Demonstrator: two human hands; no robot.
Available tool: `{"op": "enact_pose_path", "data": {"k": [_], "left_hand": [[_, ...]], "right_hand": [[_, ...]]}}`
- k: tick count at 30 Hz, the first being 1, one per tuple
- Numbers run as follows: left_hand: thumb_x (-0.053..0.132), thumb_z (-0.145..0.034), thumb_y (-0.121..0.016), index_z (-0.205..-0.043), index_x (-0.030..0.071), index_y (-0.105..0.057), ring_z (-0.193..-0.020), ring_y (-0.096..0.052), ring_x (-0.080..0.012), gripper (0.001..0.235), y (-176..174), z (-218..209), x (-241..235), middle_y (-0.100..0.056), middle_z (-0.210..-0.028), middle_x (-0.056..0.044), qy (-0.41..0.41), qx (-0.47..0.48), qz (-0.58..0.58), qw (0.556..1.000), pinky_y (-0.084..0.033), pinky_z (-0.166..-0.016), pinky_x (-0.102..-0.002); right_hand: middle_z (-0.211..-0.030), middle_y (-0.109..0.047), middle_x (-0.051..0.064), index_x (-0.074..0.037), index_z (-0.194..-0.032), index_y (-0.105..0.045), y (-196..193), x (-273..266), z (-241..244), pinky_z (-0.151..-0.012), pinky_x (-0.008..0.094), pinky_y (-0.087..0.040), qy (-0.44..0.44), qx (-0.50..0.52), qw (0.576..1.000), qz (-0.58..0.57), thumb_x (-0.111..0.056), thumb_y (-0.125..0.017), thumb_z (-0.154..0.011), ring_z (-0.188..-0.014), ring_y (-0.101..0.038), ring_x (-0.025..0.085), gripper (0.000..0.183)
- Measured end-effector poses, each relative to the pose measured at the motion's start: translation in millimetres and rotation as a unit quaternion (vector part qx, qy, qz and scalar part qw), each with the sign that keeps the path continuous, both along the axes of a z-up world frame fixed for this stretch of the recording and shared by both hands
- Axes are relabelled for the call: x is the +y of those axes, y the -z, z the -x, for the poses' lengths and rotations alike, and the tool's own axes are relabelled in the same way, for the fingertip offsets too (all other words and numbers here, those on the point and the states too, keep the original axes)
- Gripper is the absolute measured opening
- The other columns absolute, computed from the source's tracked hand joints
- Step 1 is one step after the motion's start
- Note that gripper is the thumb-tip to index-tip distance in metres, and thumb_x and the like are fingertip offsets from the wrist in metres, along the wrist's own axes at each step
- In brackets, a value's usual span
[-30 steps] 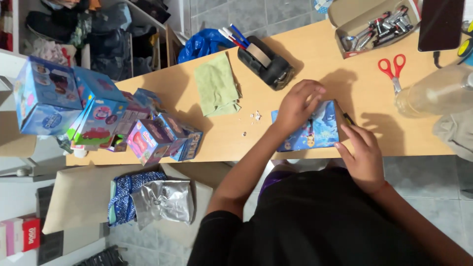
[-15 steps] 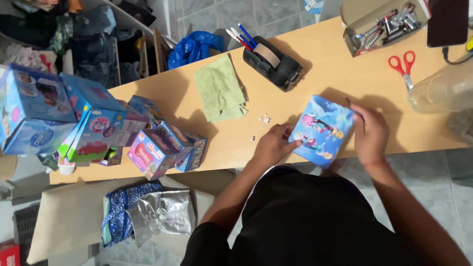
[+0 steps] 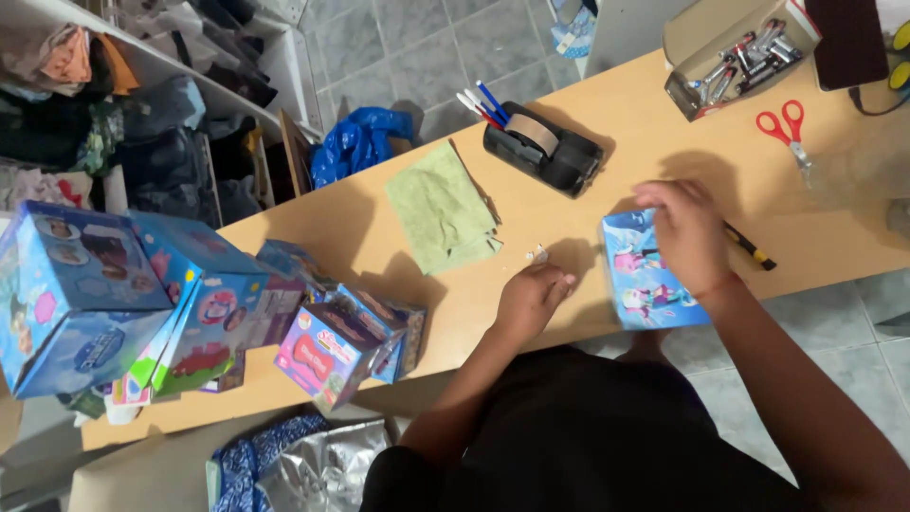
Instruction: Using a screwdriver to secure a toy component before placing it into a box and organizing other toy packages.
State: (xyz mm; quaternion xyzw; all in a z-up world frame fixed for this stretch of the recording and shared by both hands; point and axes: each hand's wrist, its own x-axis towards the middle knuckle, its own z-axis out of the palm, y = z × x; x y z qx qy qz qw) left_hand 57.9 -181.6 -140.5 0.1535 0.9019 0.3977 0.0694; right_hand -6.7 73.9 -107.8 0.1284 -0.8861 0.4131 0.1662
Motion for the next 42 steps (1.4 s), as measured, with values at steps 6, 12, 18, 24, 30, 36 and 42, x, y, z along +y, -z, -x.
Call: {"op": "enact_pose_path", "data": {"k": [6,12,18,24,30,36,42], "left_hand": [[0.042,-0.076,-0.084,-0.09,0.012,-0.068,-0.099,-0.069,-0.0337,0.037,8.2,52.9,-10.1,-0.064,-0.086,-0.006,-0.064,0.066,-0.015,0.996,-0.058,-0.087,-0.042],[0.029,-0.078,-0.085,-0.108,0.015,-0.073,-0.109,-0.065,-0.0272,0.034,45.5,122.2,18.9,-0.07,-0.104,-0.002,-0.11,0.239,0.004,0.965,-0.054,-0.099,-0.036],[0.045,-0.084,-0.077,-0.099,0.02,-0.074,-0.089,-0.068,-0.0254,0.029,79.3,138.9,38.6,-0.069,-0.092,0.002,-0.144,0.265,-0.027,0.953,-0.058,-0.081,-0.035],[0.044,-0.088,-0.075,-0.099,0.02,-0.074,-0.087,-0.068,-0.0248,0.027,73.0,131.2,47.3,-0.069,-0.093,0.002,-0.18,0.288,-0.026,0.94,-0.058,-0.078,-0.034],[0.046,-0.087,-0.076,-0.099,0.02,-0.074,-0.086,-0.068,-0.0236,0.029,83.6,130.3,54.6,-0.07,-0.096,0.003,-0.193,0.286,-0.025,0.938,-0.058,-0.078,-0.034],[0.044,-0.09,-0.075,-0.102,0.018,-0.075,-0.087,-0.069,-0.0243,0.028,76.9,126.4,58.5,-0.071,-0.098,0.001,-0.204,0.287,-0.028,0.935,-0.058,-0.079,-0.033],[0.04,-0.089,-0.077,-0.103,0.016,-0.075,-0.088,-0.069,-0.025,0.028,79.3,127.4,62.5,-0.072,-0.099,0.0,-0.203,0.283,-0.016,0.937,-0.058,-0.08,-0.035]], "right_hand": [[-0.095,-0.075,0.014,-0.012,-0.111,-0.075,81.1,-44.6,134.6,-0.084,0.052,-0.055,-0.005,-0.15,0.987,-0.06,-0.022,-0.069,-0.099,-0.096,-0.071,0.039,0.017],[-0.078,-0.078,0.012,0.004,-0.102,-0.077,83.5,-50.4,178.7,-0.065,0.026,-0.047,-0.04,-0.404,0.911,0.066,-0.031,-0.075,-0.091,-0.069,-0.068,0.017,0.037],[-0.072,-0.076,0.007,-0.012,-0.093,-0.081,119.1,-35.9,194.4,-0.075,0.035,-0.056,-0.041,-0.358,0.932,-0.028,-0.029,-0.078,-0.085,-0.076,-0.074,0.025,0.019],[-0.073,-0.07,0.005,-0.007,-0.091,-0.078,42.3,6.5,167.6,-0.07,0.026,-0.045,-0.085,-0.341,0.935,0.048,-0.027,-0.083,-0.084,-0.072,-0.06,0.014,0.022],[-0.065,-0.065,0.003,-0.008,-0.087,-0.076,127.4,25.0,165.5,-0.062,0.024,-0.039,-0.136,-0.33,0.931,0.081,-0.023,-0.083,-0.085,-0.063,-0.053,0.011,0.017],[-0.07,-0.068,0.001,-0.01,-0.09,-0.074,166.7,24.7,167.4,-0.064,0.021,-0.041,-0.181,-0.357,0.901,0.166,-0.029,-0.08,-0.091,-0.065,-0.056,0.007,0.02],[-0.071,-0.069,0.0,-0.008,-0.087,-0.073,174.8,28.6,186.0,-0.065,0.02,-0.042,-0.232,-0.357,0.891,0.159,-0.031,-0.084,-0.088,-0.065,-0.057,0.006,0.026]]}}
